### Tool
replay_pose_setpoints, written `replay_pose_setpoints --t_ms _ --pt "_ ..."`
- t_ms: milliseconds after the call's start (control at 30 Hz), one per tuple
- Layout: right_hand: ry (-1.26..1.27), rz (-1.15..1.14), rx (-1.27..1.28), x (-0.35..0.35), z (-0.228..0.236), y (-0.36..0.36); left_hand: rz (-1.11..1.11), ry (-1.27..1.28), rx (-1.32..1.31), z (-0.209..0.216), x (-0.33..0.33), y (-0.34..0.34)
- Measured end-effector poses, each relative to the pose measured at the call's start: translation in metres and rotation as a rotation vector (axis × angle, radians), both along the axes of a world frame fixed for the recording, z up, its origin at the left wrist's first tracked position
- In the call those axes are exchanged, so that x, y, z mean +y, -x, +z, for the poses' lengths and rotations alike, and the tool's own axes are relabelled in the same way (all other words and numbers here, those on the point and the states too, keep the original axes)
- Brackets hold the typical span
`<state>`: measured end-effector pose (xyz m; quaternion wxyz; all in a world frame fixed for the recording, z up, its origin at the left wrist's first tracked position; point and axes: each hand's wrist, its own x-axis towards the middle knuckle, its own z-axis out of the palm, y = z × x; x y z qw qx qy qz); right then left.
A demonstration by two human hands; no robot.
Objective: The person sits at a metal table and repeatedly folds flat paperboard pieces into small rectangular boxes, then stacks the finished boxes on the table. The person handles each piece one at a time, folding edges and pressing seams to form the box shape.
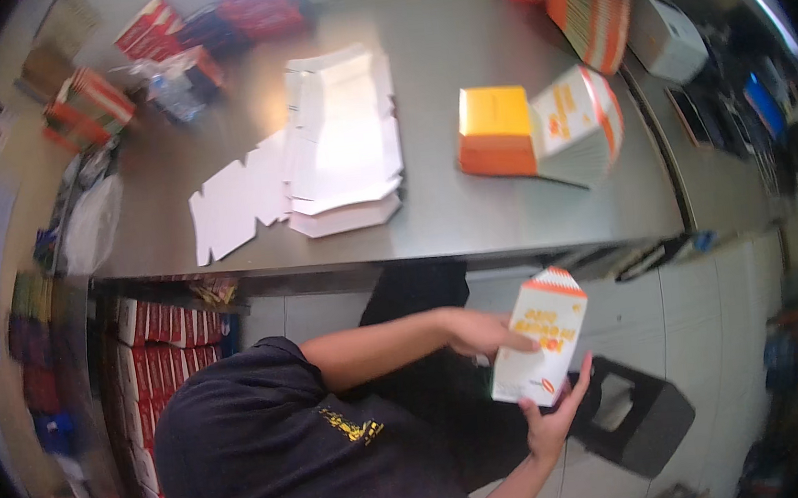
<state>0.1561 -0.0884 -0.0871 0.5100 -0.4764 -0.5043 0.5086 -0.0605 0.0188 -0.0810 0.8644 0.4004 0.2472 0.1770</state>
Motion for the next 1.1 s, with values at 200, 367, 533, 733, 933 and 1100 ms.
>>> replay_pose_setpoints --t_ms 200,367,533,733,933,1100 --pt "0.037 0.107 -0.200 0.021 -0.007 0.004 -0.319 -1.014 0.122 0.021 0.015 0.004" --pt "0.109 -0.262 0.055 0.026 -0.024 0.012 0.064 -1.186 0.742 0.065 -0.003 0.010" --pt "0.005 -0.490 0.022 0.040 0.012 0.041 0.194 -1.238 0.714 0.076 -0.013 0.000" --pt "-0.436 -0.368 -0.272 0.049 0.045 0.050 0.620 -1.275 0.552 0.078 -0.011 0.001" --pt "-0.303 -0.236 -0.129 0.039 0.051 0.042 0.516 -1.818 0.893 0.192 0.047 0.097" --pt "-0.122 -0.112 -0.103 0.031 0.038 0.050 0.292 -1.225 1.129 0.221 0.138 0.153"
